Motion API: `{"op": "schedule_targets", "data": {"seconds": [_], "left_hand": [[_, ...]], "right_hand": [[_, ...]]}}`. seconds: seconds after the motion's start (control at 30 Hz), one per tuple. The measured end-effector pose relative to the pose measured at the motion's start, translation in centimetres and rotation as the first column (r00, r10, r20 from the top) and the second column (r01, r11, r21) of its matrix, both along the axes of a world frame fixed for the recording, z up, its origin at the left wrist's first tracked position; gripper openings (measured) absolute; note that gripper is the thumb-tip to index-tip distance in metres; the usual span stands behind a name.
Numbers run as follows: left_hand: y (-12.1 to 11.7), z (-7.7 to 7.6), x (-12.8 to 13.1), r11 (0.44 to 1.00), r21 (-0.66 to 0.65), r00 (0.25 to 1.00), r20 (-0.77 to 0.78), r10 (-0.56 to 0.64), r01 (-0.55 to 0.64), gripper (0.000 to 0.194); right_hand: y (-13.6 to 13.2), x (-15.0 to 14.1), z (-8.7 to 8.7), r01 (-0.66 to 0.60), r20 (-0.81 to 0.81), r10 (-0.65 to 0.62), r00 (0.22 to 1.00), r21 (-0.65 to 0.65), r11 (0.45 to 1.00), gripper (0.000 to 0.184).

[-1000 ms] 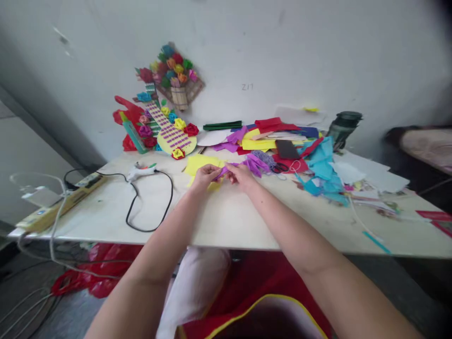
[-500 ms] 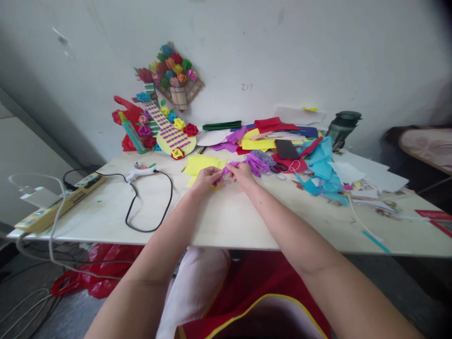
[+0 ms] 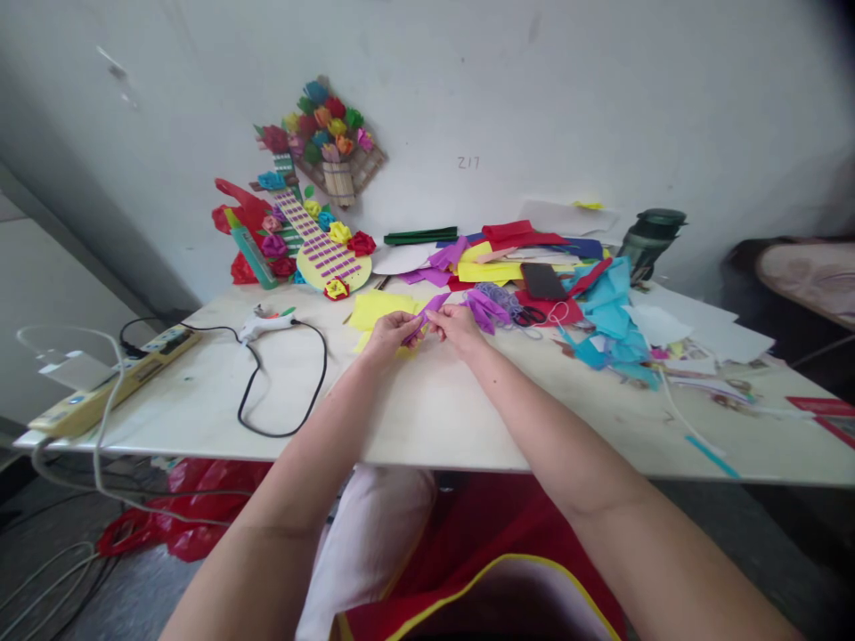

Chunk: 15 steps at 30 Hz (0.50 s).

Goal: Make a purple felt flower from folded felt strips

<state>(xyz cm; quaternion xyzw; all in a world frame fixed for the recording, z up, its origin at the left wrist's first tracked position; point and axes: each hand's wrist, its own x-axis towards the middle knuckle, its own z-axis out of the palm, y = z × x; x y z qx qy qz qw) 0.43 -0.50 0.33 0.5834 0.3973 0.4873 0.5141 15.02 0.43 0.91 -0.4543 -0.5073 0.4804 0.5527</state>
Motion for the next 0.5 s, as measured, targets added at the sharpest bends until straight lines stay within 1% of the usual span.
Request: {"op": "schedule_targets", "data": {"seconds": [0.07,0.13,0.23,0.3,0.37,0.4,0.47,0.5], "left_hand": [[0.0,0.0,-0.1,1.000,-0.008,1.000,-0.023,0.016,-0.016,0.042],[0.2,-0.1,-0.2,0.998,0.013,0.997,-0.052,0.056,-0.056,0.042],[0.6,-0.2,-0.3,0.985,0.065,0.983,-0.077,0.167,-0.162,0.041],[0.8,-0.2,-0.5,0.962,0.087,0.956,-0.115,0.269,-0.260,0.037],[1.0,-0.2,-0.7,0.920,0.123,0.896,-0.214,0.390,-0.371,0.032],[1.1,-0.1,-0.8,0.895,0.151,0.849,-0.285,0.446,-0.419,0.029],[1.2,0.0,-0.9,0.842,0.224,0.725,-0.430,0.538,-0.492,0.024],[1.2,0.1,-1.0,0.822,0.259,0.666,-0.487,0.565,-0.508,0.022]], "right_hand": [[0.1,0.1,0.0,0.017,-0.001,-0.017,1.000,-0.004,1.000,0.032],[0.1,0.1,0.0,0.016,0.002,-0.016,1.000,-0.002,1.000,0.031],[0.1,0.2,-0.1,-0.016,0.010,0.016,1.000,0.014,1.000,0.025],[0.3,0.4,-0.2,-0.005,0.018,0.004,1.000,0.035,0.999,0.021],[0.8,1.0,-0.4,0.061,0.044,-0.064,0.997,0.063,0.996,0.020],[1.1,1.3,-0.5,0.096,0.069,-0.102,0.992,0.077,0.992,0.021],[1.6,2.0,-0.8,0.177,0.141,-0.192,0.971,0.113,0.978,0.021],[1.8,2.2,-0.9,0.203,0.182,-0.224,0.957,0.129,0.971,0.021]]}}
